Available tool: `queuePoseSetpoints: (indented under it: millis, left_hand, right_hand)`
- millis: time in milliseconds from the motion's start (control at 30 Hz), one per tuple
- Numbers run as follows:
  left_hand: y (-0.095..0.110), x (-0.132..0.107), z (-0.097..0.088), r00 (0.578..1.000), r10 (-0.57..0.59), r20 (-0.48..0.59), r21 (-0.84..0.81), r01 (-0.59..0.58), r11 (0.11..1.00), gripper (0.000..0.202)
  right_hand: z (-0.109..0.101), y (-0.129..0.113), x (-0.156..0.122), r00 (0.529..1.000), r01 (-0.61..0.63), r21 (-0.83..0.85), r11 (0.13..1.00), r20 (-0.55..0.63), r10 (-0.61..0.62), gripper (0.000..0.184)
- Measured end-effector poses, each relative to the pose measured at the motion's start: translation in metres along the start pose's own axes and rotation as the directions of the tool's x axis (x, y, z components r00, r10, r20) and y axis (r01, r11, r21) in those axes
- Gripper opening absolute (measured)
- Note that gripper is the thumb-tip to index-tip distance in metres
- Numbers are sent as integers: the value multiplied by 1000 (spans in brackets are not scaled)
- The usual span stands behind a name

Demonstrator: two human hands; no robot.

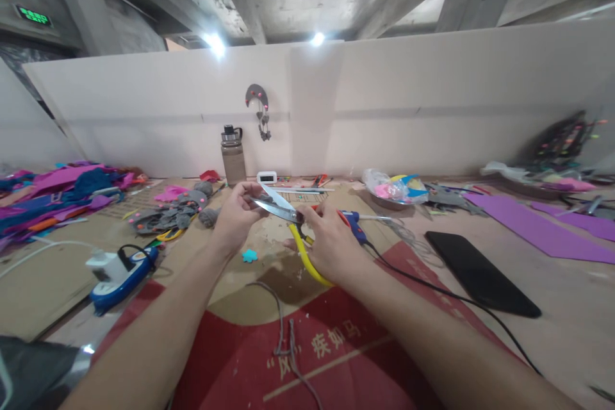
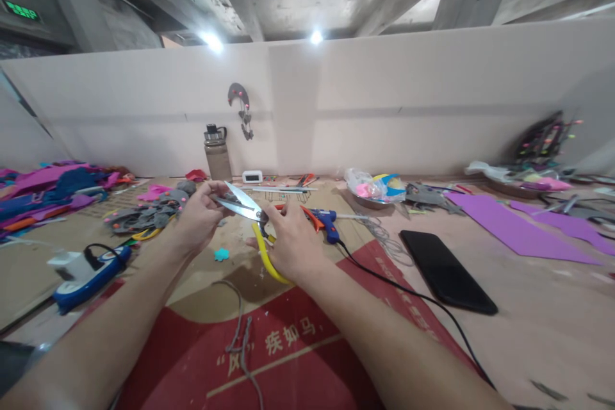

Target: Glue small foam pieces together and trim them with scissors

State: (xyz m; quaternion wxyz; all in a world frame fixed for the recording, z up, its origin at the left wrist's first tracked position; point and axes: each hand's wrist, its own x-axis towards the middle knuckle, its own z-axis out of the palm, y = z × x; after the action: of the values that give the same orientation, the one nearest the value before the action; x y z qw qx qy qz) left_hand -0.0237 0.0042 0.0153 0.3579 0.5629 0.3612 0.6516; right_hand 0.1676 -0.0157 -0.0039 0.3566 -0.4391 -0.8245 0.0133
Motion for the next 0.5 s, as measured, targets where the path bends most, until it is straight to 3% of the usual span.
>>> queuePoseSetpoints:
  millis: [233, 400, 500]
  left_hand:
    - [6, -4, 1, 994, 99, 46, 23, -100, 995, 21]
    - [9, -4, -1, 958, 287, 24, 112, -288, 951, 16]
    - [10, -5, -1, 944, 328, 18, 144, -327, 934, 14]
  right_hand:
    - [1, 3, 1, 1000, -15, 70, 997, -26, 17, 51]
    - [1, 6, 5, 996, -55, 273, 961, -51, 71, 45]
    - [3, 8, 6, 993, -92, 377, 922, -33, 113, 41]
